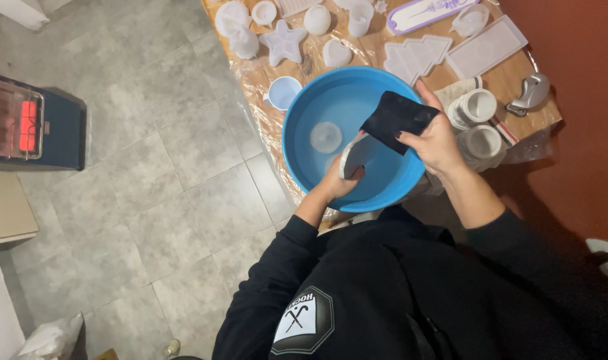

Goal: Sanding and smoothing the edges of cast wax or resin objects using sandpaper and water.

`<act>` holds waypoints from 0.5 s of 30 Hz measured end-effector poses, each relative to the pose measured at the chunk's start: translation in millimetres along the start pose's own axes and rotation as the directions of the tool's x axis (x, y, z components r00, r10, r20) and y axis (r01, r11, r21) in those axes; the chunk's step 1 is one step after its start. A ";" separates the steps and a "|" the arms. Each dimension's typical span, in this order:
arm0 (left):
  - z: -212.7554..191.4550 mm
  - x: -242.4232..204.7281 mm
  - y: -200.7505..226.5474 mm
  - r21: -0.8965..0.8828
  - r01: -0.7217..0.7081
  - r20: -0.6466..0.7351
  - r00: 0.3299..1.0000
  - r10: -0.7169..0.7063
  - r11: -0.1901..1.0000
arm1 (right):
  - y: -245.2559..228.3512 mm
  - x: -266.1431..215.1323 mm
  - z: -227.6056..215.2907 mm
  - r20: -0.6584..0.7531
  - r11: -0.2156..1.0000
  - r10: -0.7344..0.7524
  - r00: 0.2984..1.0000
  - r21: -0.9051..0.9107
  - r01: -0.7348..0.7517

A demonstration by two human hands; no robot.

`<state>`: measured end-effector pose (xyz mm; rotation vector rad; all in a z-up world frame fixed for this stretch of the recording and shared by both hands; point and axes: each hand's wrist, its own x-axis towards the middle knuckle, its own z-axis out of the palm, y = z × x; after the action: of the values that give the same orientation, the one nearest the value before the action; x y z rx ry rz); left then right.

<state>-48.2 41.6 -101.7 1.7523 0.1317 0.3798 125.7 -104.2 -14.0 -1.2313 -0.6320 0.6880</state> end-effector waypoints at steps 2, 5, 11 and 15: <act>-1.0 0.6 7.9 -0.004 0.017 0.003 1.000 -0.017 1.000 | 8.2 -0.2 -5.5 -0.020 0.999 -0.013 1.000 0.045 0.014; -2.8 2.6 18.4 0.002 0.085 0.012 0.996 -0.085 0.996 | 20.1 -1.3 -13.0 -0.041 0.995 0.021 0.999 0.094 -0.017; 0.0 1.2 4.5 0.030 0.148 0.004 0.989 -0.149 0.988 | 14.8 -13.3 14.3 -0.163 0.901 -0.204 0.965 -0.417 0.120; 10.4 -7.6 -66.0 0.085 0.098 0.062 0.993 -0.103 0.992 | 3.8 -31.1 63.0 0.173 0.584 -0.393 0.903 -0.711 0.390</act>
<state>-44.2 44.2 -168.8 1.8293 0.1896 0.2455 57.6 -88.2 -5.9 -1.7498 -1.2165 0.0105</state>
